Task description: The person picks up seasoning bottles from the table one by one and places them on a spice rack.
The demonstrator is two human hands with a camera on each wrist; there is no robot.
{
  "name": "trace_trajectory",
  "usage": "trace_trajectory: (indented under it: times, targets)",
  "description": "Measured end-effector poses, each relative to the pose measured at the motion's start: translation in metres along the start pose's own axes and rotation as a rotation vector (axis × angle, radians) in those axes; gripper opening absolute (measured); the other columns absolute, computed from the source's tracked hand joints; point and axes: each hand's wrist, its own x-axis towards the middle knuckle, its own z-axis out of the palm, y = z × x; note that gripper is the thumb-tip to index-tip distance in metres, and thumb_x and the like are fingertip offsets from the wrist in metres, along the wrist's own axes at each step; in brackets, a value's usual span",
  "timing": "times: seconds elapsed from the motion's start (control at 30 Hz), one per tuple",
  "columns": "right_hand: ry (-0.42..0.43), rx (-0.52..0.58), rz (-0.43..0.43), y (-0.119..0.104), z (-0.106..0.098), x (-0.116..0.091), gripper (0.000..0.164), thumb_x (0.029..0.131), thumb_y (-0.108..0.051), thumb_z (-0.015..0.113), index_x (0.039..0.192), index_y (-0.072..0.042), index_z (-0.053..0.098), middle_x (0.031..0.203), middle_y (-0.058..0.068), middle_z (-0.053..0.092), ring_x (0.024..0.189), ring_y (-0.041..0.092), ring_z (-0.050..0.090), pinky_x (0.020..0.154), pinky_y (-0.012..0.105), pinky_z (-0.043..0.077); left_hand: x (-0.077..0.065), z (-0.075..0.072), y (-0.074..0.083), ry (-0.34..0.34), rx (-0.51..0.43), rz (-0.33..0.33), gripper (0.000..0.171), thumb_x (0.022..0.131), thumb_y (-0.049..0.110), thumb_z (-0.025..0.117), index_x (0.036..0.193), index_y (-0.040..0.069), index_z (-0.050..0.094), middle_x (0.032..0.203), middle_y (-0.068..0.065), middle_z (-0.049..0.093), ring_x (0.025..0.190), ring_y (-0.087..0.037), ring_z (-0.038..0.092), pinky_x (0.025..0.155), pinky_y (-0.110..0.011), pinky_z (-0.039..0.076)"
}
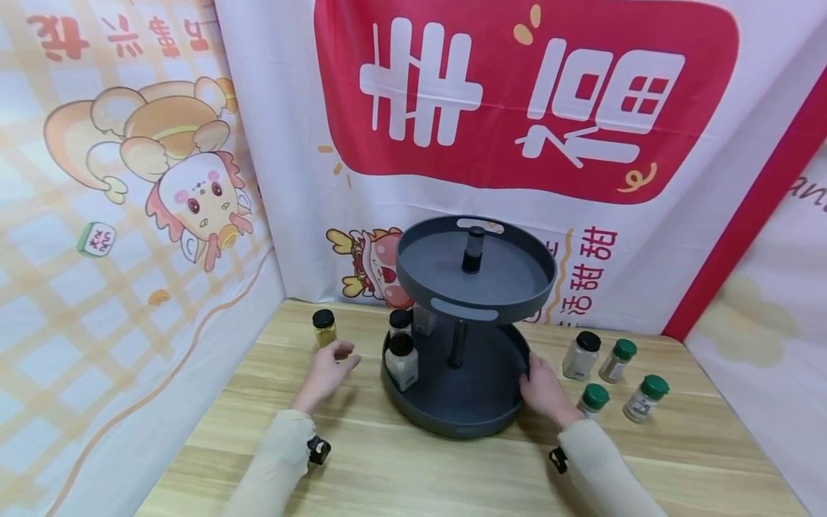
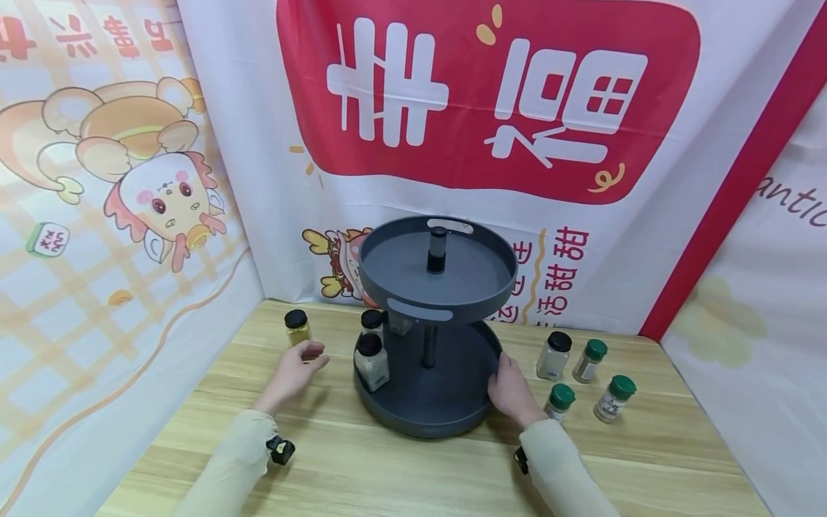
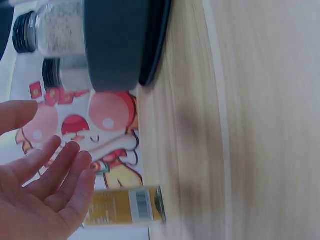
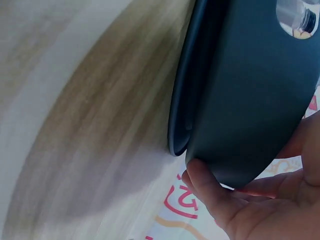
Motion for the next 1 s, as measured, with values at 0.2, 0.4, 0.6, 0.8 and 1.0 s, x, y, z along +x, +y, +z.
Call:
trace_trajectory:
  times: [0.2,0.4,0.6,0.8,1.0]
  targets:
    - [0.009,0.009,0.002,0.002,-0.001,0.006,0.054,0.093,-0.004,0.044,0.138,0.02,0.025,0.13,0.042,0.036,0.121,0.051,0.039,0.099,0.057,0.034,0.001,-0.012,-0.011,0.07,0.035,-0.038,0.029,0.087,0.011,0.066,0.108,-0.009,0.061,0.103,-0.023,0.064,0.095,-0.034,0.061,0.086,-0.044,0.048]
    - [0.043,0.007,-0.017,0.003,0.0,0.009,0.053,0.091,-0.001,0.045,0.138,0.018,0.028,0.131,0.04,0.038,0.121,0.05,0.04,0.099,0.056,0.034,0.001,-0.023,-0.02,0.138,0.123,-0.067,0.029,0.087,0.02,0.068,0.104,-0.004,0.064,0.096,-0.016,0.067,0.088,-0.029,0.063,0.08,-0.042,0.049]
    - [0.031,0.022,-0.015,0.005,0.0,0.012,0.054,0.091,0.0,0.044,0.14,0.016,0.026,0.136,0.039,0.034,0.125,0.049,0.037,0.101,0.056,0.032,0.002,-0.034,-0.02,0.137,0.186,-0.19,0.048,0.087,0.037,0.067,0.111,-0.004,0.056,0.104,-0.021,0.064,0.093,-0.034,0.061,0.08,-0.046,0.045]
    - [0.051,0.024,-0.04,0.009,0.0,0.012,0.054,0.09,0.003,0.044,0.14,0.016,0.028,0.137,0.038,0.034,0.125,0.048,0.037,0.101,0.056,0.032,0.01,-0.04,-0.017,0.104,0.173,-0.265,0.07,0.088,0.04,0.063,0.129,-0.01,0.038,0.122,-0.03,0.048,0.11,-0.044,0.049,0.09,-0.054,0.039]
    - [0.065,0.013,-0.063,0.01,0.002,0.011,0.053,0.089,0.004,0.045,0.138,0.018,0.03,0.134,0.039,0.037,0.123,0.048,0.04,0.101,0.055,0.033,0.019,-0.043,-0.017,0.073,0.134,-0.229,0.085,0.087,0.036,0.066,0.143,-0.01,0.021,0.141,-0.034,0.03,0.125,-0.049,0.033,0.102,-0.058,0.029]
